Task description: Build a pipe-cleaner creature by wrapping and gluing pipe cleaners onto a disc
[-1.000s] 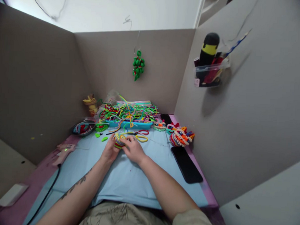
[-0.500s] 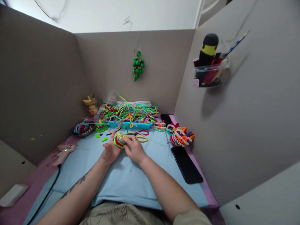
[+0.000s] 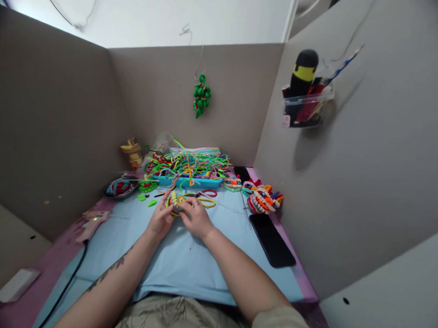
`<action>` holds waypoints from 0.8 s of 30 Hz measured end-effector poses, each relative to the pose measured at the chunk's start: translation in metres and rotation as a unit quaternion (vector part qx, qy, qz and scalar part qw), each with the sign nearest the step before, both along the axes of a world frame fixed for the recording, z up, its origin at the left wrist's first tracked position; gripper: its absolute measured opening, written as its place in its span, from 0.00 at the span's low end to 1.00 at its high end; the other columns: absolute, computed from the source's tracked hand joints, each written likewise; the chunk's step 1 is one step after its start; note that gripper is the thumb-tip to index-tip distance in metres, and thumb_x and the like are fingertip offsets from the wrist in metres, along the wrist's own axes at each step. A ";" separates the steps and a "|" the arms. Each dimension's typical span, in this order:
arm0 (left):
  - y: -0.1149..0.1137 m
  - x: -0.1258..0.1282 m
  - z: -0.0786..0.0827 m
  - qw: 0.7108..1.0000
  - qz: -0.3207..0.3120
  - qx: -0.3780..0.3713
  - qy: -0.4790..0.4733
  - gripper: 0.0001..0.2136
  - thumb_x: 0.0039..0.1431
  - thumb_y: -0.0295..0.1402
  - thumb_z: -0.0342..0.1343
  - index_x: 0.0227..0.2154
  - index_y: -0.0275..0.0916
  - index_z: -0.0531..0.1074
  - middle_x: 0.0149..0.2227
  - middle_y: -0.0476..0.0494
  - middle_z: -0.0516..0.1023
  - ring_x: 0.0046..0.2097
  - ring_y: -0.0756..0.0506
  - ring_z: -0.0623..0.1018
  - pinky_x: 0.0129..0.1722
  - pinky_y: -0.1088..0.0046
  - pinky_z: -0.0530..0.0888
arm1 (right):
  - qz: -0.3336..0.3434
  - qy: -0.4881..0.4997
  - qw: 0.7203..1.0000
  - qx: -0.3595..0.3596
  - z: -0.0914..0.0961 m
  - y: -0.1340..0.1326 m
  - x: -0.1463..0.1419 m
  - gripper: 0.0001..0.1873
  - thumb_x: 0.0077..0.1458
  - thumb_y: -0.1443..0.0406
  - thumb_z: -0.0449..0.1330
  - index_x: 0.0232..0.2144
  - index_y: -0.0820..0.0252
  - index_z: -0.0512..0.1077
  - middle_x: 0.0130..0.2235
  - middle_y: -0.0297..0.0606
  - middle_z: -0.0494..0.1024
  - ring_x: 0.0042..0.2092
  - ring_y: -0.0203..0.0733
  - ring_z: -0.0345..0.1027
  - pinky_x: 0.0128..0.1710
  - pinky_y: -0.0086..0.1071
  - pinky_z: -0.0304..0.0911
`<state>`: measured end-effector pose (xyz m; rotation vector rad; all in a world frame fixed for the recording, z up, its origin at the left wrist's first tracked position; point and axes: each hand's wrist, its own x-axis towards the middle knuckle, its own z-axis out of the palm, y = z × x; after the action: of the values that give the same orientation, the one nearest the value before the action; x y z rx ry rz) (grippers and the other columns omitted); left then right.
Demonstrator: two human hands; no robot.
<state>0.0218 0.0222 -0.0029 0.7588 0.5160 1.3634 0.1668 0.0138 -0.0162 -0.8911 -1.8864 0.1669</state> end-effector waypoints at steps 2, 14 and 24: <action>0.002 0.000 -0.002 1.000 0.011 0.002 0.007 0.35 0.43 0.23 0.63 0.55 0.45 0.58 0.44 0.42 0.73 0.41 0.46 0.76 0.40 0.72 0.71 | 0.001 -0.002 1.000 -0.001 0.000 0.000 0.000 0.17 0.53 0.69 0.55 0.46 0.55 0.69 0.42 0.41 0.65 0.45 0.42 0.62 0.47 0.38 0.63; 0.005 0.002 -0.007 0.998 0.045 -0.005 0.042 0.35 0.42 0.26 0.64 0.54 0.44 0.58 0.40 0.43 0.74 0.37 0.47 0.76 0.36 0.73 0.72 | 0.007 -0.004 1.000 -0.010 0.002 -0.001 0.000 0.18 0.52 0.70 0.56 0.46 0.53 0.70 0.41 0.40 0.65 0.45 0.42 0.62 0.46 0.39 0.63; 0.009 0.002 -0.008 0.995 0.084 -0.048 0.018 0.30 0.42 0.25 0.63 0.49 0.42 0.60 0.38 0.45 0.74 0.35 0.48 0.76 0.35 0.73 0.73 | -0.007 0.030 0.999 -0.013 -0.003 0.001 0.001 0.25 0.53 0.69 0.55 0.54 0.58 0.59 0.45 0.44 0.67 0.45 0.44 0.62 0.44 0.40 0.63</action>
<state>0.0238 0.0314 -0.0113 0.6745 0.6815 1.4711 0.1679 0.0152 -0.0192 -0.9070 -1.8267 0.2088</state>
